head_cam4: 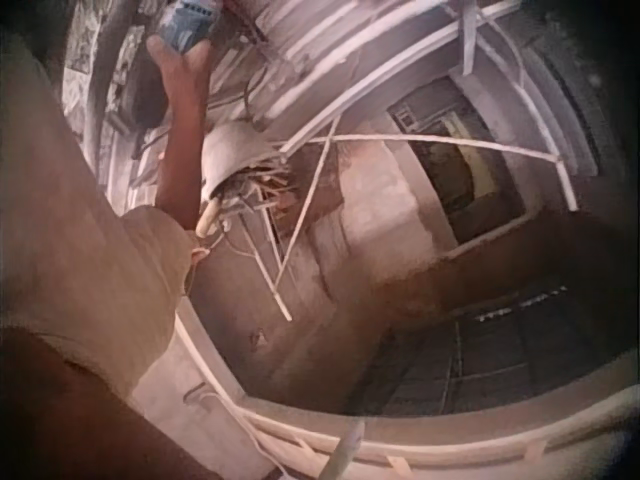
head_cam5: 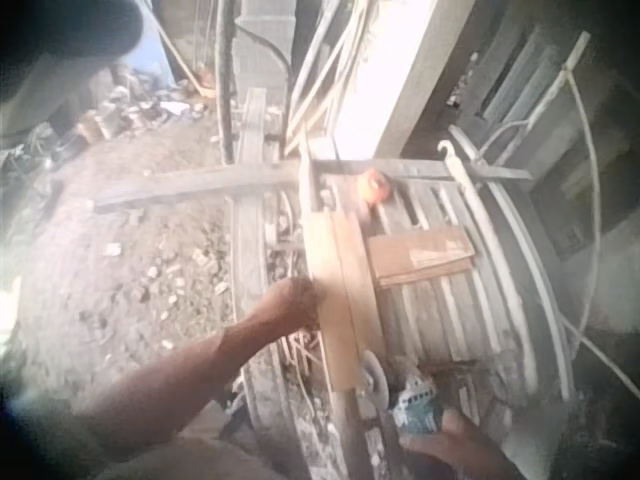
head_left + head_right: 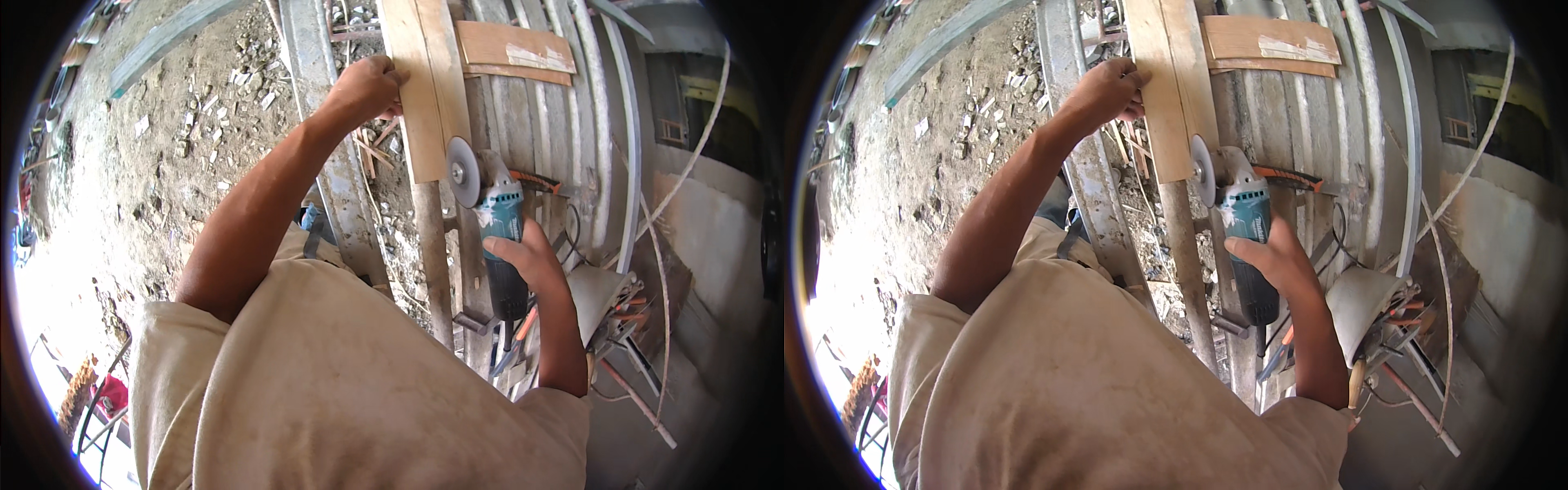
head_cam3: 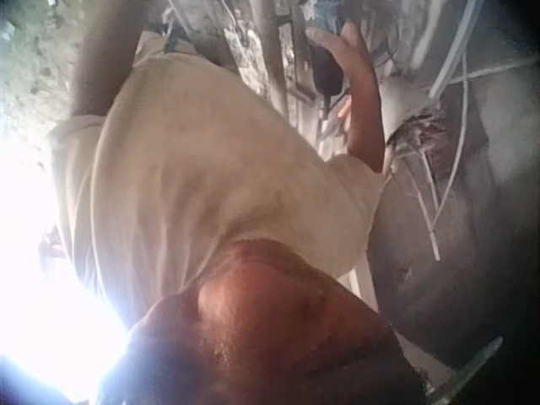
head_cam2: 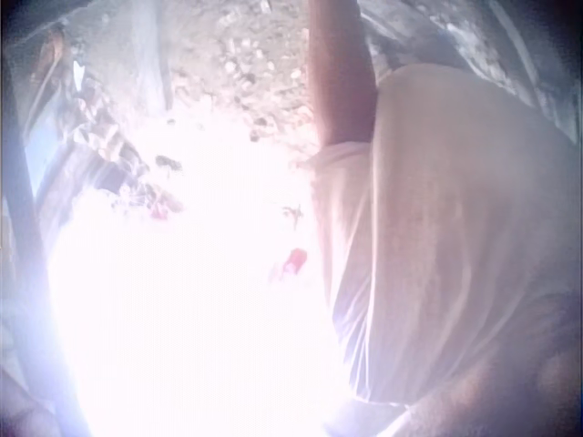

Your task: The person measures and marks a wooden plank with a ruler and pencil, then uses an angle grinder to cut the plank into smaller pieces. The person repeats the measuring, marking, and cutting process on the same plank multiple times.

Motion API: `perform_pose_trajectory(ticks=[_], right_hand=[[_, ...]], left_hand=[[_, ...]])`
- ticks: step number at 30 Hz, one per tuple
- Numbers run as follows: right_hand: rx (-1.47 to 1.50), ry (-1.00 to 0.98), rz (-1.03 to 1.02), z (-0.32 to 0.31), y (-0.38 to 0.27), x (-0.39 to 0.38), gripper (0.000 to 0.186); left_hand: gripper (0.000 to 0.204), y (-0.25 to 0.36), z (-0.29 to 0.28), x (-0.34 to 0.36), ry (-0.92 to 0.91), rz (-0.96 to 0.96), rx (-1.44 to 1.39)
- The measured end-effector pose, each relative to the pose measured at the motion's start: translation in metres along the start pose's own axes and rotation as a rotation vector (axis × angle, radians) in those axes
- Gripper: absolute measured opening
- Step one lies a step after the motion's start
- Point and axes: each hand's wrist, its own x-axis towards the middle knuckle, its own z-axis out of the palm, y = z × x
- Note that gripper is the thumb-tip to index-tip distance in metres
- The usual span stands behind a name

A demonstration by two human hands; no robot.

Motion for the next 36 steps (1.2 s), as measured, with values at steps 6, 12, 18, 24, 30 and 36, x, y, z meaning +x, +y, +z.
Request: perform_pose_trajectory(ticks=[6, 12, 18, 24, 30, 36], right_hand=[[-0.027, 0.005, -0.031, 0.000, 0.001, 0.003, 0.045], [-0.017, 0.009, -0.018, 0.002, -0.001, 0.001, 0.046], [0.005, 0.001, -0.024, 0.002, 0.000, 0.001, 0.046], [-0.006, 0.014, -0.012, 0.003, 0.001, 0.000, 0.043], [-0.032, 0.026, 0.022, 0.004, -0.005, 0.002, 0.040], [-0.019, 0.023, -0.091, 0.002, -0.003, 0.014, 0.038]], left_hand=[[0.034, 0.001, 0.000, 0.000, -0.007, -0.008, 0.012], [0.034, 0.002, 0.001, -0.001, 0.037, 0.001, 0.032], [0.034, -0.001, 0.001, 0.001, 0.033, 0.013, 0.026], [0.035, -0.001, 0.001, 0.003, 0.026, 0.020, 0.050], [0.035, -0.004, 0.001, 0.004, 0.043, 0.015, 0.040], [0.036, -0.003, 0.002, 0.001, 0.029, 0.036, 0.046]])
